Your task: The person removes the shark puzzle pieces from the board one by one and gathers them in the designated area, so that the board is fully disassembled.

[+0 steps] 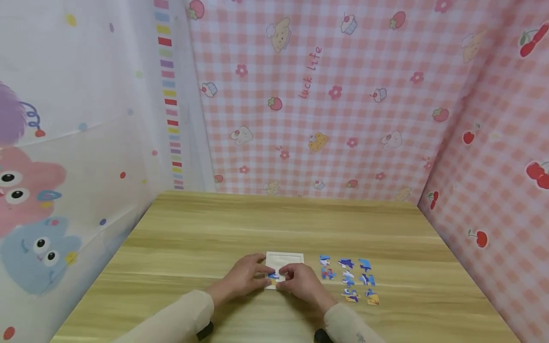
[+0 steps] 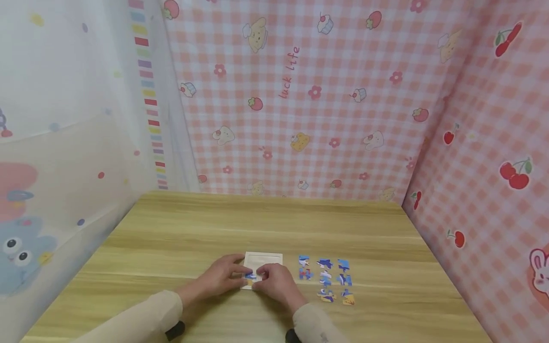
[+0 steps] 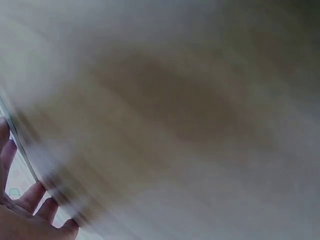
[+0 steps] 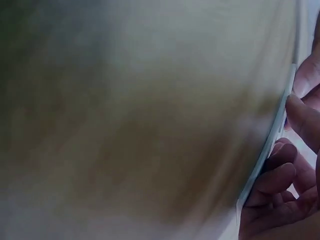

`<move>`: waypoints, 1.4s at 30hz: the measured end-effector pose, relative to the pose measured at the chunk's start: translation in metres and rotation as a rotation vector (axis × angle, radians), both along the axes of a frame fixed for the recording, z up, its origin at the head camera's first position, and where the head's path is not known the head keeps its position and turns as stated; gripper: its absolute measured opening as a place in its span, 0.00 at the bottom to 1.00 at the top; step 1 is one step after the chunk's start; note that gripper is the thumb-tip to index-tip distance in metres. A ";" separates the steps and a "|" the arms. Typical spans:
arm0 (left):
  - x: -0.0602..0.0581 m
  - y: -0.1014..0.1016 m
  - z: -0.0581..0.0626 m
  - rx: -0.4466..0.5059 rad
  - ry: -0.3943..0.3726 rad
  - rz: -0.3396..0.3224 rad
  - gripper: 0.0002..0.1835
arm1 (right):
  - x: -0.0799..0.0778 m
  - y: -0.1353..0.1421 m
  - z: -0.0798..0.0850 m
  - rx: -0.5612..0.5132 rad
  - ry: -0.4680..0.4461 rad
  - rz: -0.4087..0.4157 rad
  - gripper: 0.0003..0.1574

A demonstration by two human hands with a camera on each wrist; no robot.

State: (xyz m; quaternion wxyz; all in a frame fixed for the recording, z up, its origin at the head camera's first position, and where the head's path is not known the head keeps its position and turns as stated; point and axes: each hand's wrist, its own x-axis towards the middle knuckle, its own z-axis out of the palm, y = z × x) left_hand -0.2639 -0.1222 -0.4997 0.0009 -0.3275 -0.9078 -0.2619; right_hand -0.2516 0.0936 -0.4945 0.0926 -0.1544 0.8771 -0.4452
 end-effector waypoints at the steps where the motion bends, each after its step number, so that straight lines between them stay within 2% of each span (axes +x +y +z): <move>1: 0.000 0.000 0.000 -0.005 -0.010 0.003 0.19 | 0.001 0.000 -0.001 0.012 0.017 -0.006 0.19; 7: 0.002 -0.003 0.002 -0.028 -0.073 0.000 0.28 | 0.003 0.000 -0.004 0.024 0.046 0.006 0.19; 12: 0.000 -0.004 0.002 -0.014 -0.054 -0.030 0.29 | 0.001 -0.002 0.001 0.060 0.044 0.008 0.23; 16: -0.002 -0.005 0.000 -0.011 -0.039 -0.031 0.29 | -0.002 -0.004 0.003 0.088 0.038 0.011 0.17; 20: -0.003 -0.007 -0.003 -0.003 -0.039 -0.025 0.31 | -0.003 -0.006 0.002 0.069 0.033 0.007 0.14; 29: -0.004 -0.002 -0.002 0.005 -0.042 -0.048 0.31 | -0.001 -0.007 0.004 0.013 0.055 -0.008 0.15; 36: -0.001 0.000 -0.001 -0.023 -0.027 -0.054 0.31 | 0.001 -0.005 0.005 -0.019 -0.027 -0.019 0.15; 42: -0.001 -0.005 0.001 -0.022 -0.018 -0.042 0.32 | -0.001 -0.004 0.008 -0.041 -0.035 -0.009 0.13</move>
